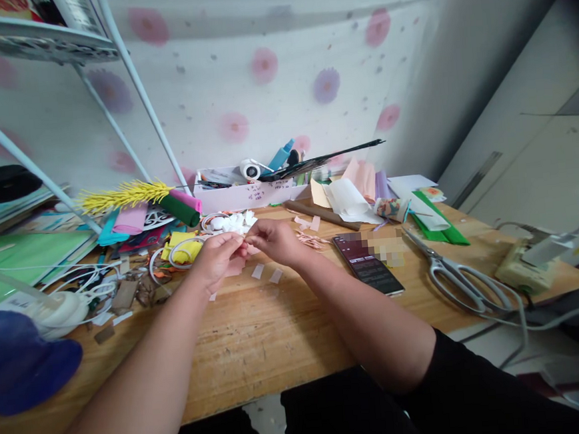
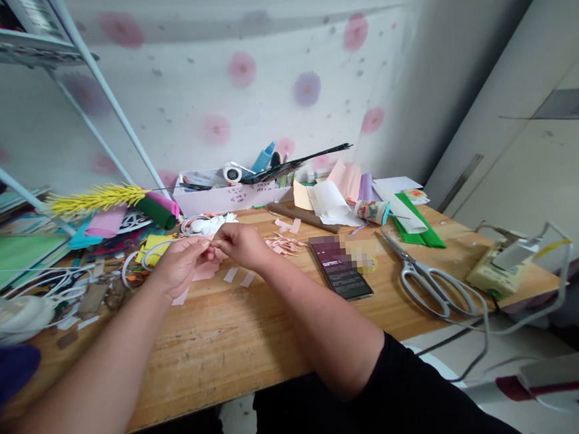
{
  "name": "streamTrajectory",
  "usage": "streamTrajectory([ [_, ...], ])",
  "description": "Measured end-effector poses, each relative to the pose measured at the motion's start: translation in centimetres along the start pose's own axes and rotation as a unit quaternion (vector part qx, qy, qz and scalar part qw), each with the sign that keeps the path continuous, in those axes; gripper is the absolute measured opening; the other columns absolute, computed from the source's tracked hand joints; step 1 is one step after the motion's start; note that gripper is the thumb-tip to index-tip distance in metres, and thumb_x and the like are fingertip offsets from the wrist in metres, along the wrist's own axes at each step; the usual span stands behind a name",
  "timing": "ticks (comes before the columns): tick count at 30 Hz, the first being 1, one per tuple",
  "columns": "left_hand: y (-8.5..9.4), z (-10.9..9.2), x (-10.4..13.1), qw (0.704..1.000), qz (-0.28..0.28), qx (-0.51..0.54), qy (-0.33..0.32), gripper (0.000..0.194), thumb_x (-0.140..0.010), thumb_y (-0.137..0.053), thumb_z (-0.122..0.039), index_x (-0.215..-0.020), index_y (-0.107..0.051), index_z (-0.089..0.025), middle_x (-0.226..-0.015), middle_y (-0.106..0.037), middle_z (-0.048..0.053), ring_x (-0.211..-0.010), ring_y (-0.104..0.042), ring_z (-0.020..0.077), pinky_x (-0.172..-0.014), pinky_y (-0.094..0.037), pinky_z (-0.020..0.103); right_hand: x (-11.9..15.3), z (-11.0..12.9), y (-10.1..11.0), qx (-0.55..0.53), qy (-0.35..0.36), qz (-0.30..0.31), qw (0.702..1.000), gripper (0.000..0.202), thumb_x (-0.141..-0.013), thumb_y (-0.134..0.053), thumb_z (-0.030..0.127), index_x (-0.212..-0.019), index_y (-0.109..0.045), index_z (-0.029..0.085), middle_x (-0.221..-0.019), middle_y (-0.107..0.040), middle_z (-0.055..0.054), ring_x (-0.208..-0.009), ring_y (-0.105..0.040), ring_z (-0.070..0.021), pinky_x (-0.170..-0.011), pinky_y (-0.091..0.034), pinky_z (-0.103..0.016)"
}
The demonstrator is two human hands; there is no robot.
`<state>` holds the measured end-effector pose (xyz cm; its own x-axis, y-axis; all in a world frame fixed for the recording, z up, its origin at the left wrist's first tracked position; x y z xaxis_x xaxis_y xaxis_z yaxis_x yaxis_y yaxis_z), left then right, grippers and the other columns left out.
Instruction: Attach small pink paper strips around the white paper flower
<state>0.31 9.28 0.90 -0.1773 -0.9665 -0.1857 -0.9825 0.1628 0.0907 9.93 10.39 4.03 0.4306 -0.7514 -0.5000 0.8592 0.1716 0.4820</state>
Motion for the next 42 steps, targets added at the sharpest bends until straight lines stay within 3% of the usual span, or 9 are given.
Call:
streamTrajectory([
  [3,0.5,-0.3,-0.1,0.989,-0.025,-0.14,-0.037,0.021,-0.073,-0.045,-0.033,-0.069,-0.054,-0.015,-0.067,-0.058,0.002,-0.064,-0.052,0.013,-0.062,-0.041,0.025,0.1,-1.4,-0.8,-0.094,-0.065,0.026,0.993,0.017,-0.069,-0.055,0.03,-0.071,-0.056,0.013,-0.066,-0.058,-0.001,-0.061,-0.052,-0.0082,-0.058,-0.041,-0.02],
  [6,0.7,-1.1,0.0,0.955,-0.051,-0.282,-0.079,0.022,-0.074,-0.042,-0.033,-0.071,-0.056,-0.017,-0.069,-0.059,0.0,-0.065,-0.051,0.0132,-0.061,-0.039,0.024,0.4,-2.6,-1.6,-0.194,-0.136,0.036,0.971,0.028,-0.067,-0.057,0.04,-0.073,-0.055,0.013,-0.064,-0.058,-0.001,-0.056,-0.053,-0.0073,-0.053,-0.042,-0.019],
  [10,0.2,-2.3,0.4,0.921,-0.056,-0.363,-0.126,0.02,-0.075,-0.04,-0.031,-0.069,-0.054,-0.018,-0.066,-0.058,-0.001,-0.063,-0.05,0.0126,-0.06,-0.037,0.023,1.0,-4.2,-1.9,-0.196,-0.236,0.02,0.952,0.046,-0.071,-0.043,0.056,-0.056,-0.051,0.013,-0.044,-0.049,0.0,-0.037,-0.043,-0.0067,-0.037,-0.033,-0.019],
  [13,-0.2,-3.0,0.6,0.914,-0.055,-0.374,-0.149,0.019,-0.076,-0.041,-0.03,-0.071,-0.054,-0.018,-0.066,-0.059,0.0,-0.065,-0.051,0.0129,-0.061,-0.037,0.023,0.9,-4.2,-1.6,-0.177,-0.237,-0.001,0.955,0.044,-0.074,-0.043,0.051,-0.048,-0.045,0.015,-0.035,-0.039,0.004,-0.031,-0.033,-0.0049,-0.034,-0.025,-0.019],
  [18,-0.1,-3.0,0.7,0.913,-0.064,-0.376,-0.143,0.02,-0.076,-0.041,-0.033,-0.074,-0.055,-0.019,-0.068,-0.06,0.0,-0.065,-0.052,0.013,-0.06,-0.037,0.023,0.5,-3.9,-1.3,-0.184,-0.223,-0.013,0.957,0.033,-0.072,-0.049,0.041,-0.052,-0.044,0.015,-0.037,-0.038,0.006,-0.034,-0.03,-0.0031,-0.037,-0.023,-0.018],
  [28,0.6,-2.2,0.6,0.943,-0.081,-0.309,-0.091,0.018,-0.073,-0.046,-0.035,-0.069,-0.052,-0.019,-0.06,-0.056,-0.002,-0.059,-0.051,0.0119,-0.056,-0.037,0.023,0.5,-3.1,-1.3,-0.144,-0.192,-0.01,0.971,0.019,-0.071,-0.049,0.03,-0.06,-0.044,0.016,-0.044,-0.044,0.005,-0.04,-0.037,-0.0047,-0.042,-0.028,-0.018],
  [33,1.1,-2.1,0.4,0.933,-0.091,-0.335,-0.096,0.018,-0.073,-0.044,-0.032,-0.07,-0.055,-0.017,-0.062,-0.055,-0.002,-0.058,-0.049,0.0108,-0.053,-0.036,0.021,0.2,-2.3,-0.4,-0.05,-0.138,-0.047,0.988,0.022,-0.069,-0.052,0.036,-0.061,-0.048,0.016,-0.051,-0.051,0.002,-0.049,-0.046,-0.0069,-0.048,-0.034,-0.019],
  [39,1.0,-2.6,0.5,0.923,-0.099,-0.351,-0.125,0.016,-0.072,-0.047,-0.031,-0.072,-0.055,-0.018,-0.069,-0.059,0.0,-0.063,-0.052,0.0118,-0.058,-0.038,0.022,1.2,-4.1,-2.3,-0.2,-0.266,0.008,0.943,0.046,-0.072,-0.04,0.057,-0.053,-0.046,0.015,-0.039,-0.045,0.001,-0.033,-0.039,-0.0069,-0.036,-0.029,-0.021],
  [42,0.6,-3.0,0.7,0.924,-0.097,-0.345,-0.131,0.016,-0.071,-0.048,-0.031,-0.073,-0.057,-0.018,-0.072,-0.061,0.0,-0.067,-0.053,0.0128,-0.059,-0.039,0.022,1.1,-3.8,-2.4,-0.231,-0.259,-0.001,0.938,0.044,-0.072,-0.044,0.052,-0.047,-0.042,0.015,-0.033,-0.037,0.004,-0.029,-0.03,-0.0045,-0.034,-0.021,-0.02],
])
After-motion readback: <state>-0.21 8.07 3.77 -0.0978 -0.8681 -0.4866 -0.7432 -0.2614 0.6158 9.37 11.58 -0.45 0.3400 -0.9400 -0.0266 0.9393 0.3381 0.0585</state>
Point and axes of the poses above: each hand's wrist, its own x-axis away from the middle knuckle, its own y-axis out of the back of the hand, z = x × y, the point moved 9 cm from there along -x, towards the middle knuckle
